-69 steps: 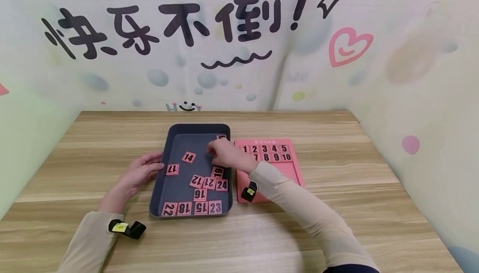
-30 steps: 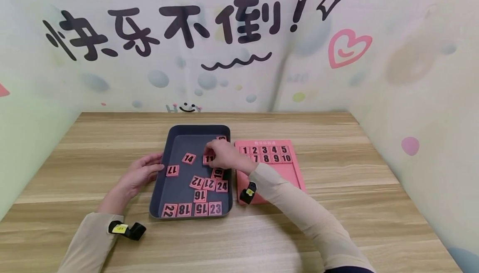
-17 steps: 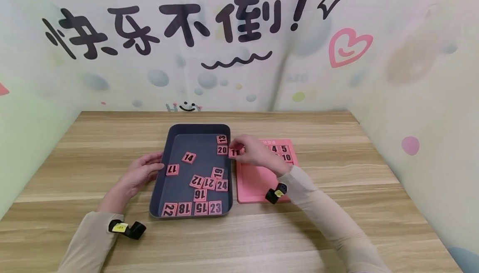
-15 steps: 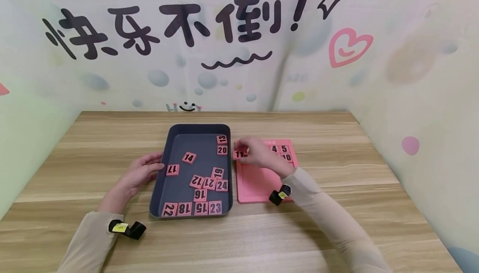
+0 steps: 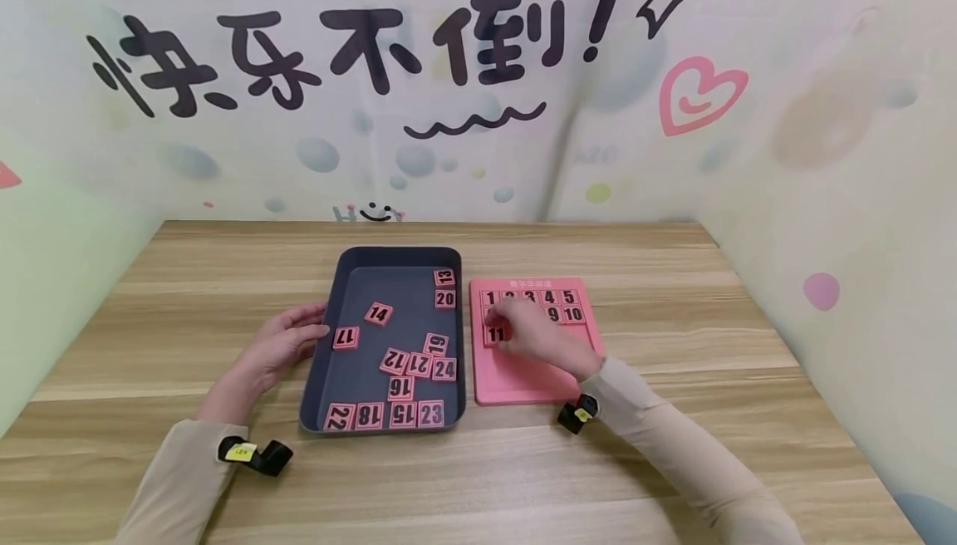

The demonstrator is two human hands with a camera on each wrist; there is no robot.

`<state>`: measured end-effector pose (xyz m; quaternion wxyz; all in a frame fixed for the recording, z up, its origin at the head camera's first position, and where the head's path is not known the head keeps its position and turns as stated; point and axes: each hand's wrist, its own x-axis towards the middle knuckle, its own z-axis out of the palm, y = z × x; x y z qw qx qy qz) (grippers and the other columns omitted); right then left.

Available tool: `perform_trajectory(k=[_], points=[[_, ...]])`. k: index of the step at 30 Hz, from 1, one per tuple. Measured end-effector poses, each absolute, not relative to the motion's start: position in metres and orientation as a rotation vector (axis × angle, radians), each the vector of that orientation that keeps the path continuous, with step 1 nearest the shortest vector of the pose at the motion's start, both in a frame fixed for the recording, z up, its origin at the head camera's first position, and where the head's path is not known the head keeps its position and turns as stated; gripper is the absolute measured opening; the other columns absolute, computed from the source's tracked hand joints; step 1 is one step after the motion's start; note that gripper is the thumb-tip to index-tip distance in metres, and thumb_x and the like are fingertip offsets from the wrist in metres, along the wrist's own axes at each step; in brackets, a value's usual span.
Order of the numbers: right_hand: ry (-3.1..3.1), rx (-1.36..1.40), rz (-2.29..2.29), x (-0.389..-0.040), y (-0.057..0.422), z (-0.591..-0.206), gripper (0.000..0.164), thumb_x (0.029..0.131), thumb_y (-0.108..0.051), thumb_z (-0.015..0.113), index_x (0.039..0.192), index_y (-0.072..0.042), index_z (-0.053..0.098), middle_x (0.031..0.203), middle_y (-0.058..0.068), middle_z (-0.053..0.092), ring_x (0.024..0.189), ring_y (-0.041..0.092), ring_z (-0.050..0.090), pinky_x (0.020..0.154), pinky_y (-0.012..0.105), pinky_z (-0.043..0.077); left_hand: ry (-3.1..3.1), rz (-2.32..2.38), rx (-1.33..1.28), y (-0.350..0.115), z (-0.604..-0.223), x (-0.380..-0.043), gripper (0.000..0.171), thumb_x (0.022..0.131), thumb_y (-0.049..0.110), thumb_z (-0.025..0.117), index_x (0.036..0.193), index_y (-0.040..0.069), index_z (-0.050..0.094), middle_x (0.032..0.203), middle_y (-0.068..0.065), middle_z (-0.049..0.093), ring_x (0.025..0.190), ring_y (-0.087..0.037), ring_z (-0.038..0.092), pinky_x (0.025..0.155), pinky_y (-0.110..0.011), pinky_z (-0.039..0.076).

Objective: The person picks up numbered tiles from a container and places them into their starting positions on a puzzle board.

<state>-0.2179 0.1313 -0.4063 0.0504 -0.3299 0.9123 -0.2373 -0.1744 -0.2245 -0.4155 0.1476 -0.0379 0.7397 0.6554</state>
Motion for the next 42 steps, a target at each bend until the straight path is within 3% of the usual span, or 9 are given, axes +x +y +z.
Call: perform_trajectory(k=[16, 24, 30, 33, 42], points=[[2.819, -1.089, -0.746, -0.214, 0.133, -0.412, 0.021, 0.071, 0.004, 0.075, 0.089, -0.004, 0.068, 0.087, 0.004, 0.062, 0.081, 0.017, 0.056, 0.075, 0.028, 0.048, 2.143, 1.879, -0.11, -0.224, -0.417, -0.173, 0.058, 0.094, 0.008, 0.05, 0.143, -0.009, 0.023, 0.14, -0.027, 0.034, 0.095, 0.0, 0.052, 0.081, -0.02, 0.045], [2.811, -1.054, -0.854, -0.217, 0.128, -0.407, 0.021, 0.074, 0.001, 0.075, 0.092, -0.002, 0.067, 0.088, 0.007, 0.063, 0.082, 0.019, 0.058, 0.075, 0.029, 0.049, 2.127, 1.903, -0.099, -0.228, -0.426, -0.178, 0.059, 0.093, 0.011, 0.055, 0.143, -0.006, 0.027, 0.137, -0.023, 0.041, 0.097, 0.0, 0.054, 0.082, -0.022, 0.046], [2.729, -1.038, -0.999, -0.218, 0.111, -0.39, 0.021, 0.078, -0.003, 0.073, 0.097, 0.001, 0.064, 0.09, 0.012, 0.063, 0.082, 0.025, 0.06, 0.071, 0.03, 0.05, 2.129, 1.902, -0.105, -0.228, -0.425, -0.179, 0.059, 0.093, 0.011, 0.055, 0.143, -0.006, 0.028, 0.134, -0.02, 0.044, 0.094, 0.001, 0.054, 0.08, -0.021, 0.046], [2.692, -1.095, -1.008, -0.217, 0.097, -0.386, 0.022, 0.079, -0.005, 0.074, 0.098, 0.003, 0.064, 0.091, 0.014, 0.063, 0.082, 0.024, 0.059, 0.069, 0.027, 0.05, 2.144, 1.884, -0.107, -0.223, -0.417, -0.175, 0.059, 0.095, 0.008, 0.051, 0.143, -0.009, 0.023, 0.139, -0.025, 0.037, 0.094, 0.002, 0.053, 0.08, -0.021, 0.046], [2.621, -1.229, -0.888, -0.212, 0.052, -0.388, 0.024, 0.081, -0.013, 0.073, 0.1, -0.001, 0.066, 0.096, 0.01, 0.064, 0.088, 0.018, 0.058, 0.079, 0.027, 0.048, 2.144, 1.881, -0.104, -0.222, -0.417, -0.175, 0.059, 0.095, 0.009, 0.051, 0.143, -0.009, 0.022, 0.141, -0.028, 0.033, 0.095, 0.002, 0.052, 0.08, -0.021, 0.045]])
